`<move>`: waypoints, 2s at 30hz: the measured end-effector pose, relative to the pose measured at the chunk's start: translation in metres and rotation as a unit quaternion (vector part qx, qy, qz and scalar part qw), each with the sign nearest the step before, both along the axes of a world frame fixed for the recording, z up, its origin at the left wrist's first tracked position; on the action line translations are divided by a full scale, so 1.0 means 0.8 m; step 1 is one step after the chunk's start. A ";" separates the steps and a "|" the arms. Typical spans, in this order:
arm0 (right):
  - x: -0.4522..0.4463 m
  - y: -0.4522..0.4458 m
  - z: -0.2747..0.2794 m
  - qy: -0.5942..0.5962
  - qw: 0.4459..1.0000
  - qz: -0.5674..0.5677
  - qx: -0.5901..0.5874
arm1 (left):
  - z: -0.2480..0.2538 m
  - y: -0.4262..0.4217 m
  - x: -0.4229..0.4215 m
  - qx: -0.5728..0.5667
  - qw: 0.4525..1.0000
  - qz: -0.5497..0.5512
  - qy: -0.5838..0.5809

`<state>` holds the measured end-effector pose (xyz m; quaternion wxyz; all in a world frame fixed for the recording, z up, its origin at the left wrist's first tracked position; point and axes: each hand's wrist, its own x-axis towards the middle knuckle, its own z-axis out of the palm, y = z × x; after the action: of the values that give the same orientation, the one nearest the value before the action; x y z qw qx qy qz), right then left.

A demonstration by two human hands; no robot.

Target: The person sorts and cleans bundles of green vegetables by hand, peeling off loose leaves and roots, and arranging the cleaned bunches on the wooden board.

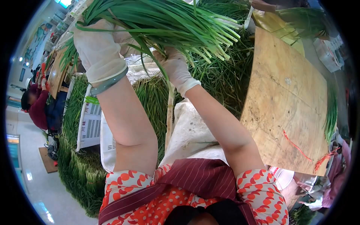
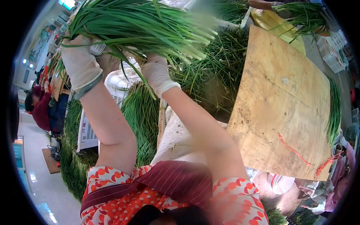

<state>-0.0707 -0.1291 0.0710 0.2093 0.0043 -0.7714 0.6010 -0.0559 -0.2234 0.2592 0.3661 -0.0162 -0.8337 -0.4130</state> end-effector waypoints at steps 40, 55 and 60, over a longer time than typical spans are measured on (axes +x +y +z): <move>0.112 0.175 -0.007 -0.092 0.988 0.031 0.117 | -0.016 -0.049 -0.024 0.165 0.982 -0.086 -0.041; 0.229 0.210 0.000 -0.348 0.937 -0.013 0.005 | -0.035 -0.077 -0.037 0.049 0.996 -0.040 -0.060; 0.220 0.270 -0.007 -0.437 0.848 -0.189 0.231 | -0.064 -0.087 -0.062 0.288 0.940 -0.182 0.005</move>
<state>0.1054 0.0869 0.0658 -0.0470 -0.3569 -0.8855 0.2938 -0.1056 -0.2927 0.2079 0.2777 -0.0641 -0.6603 -0.6948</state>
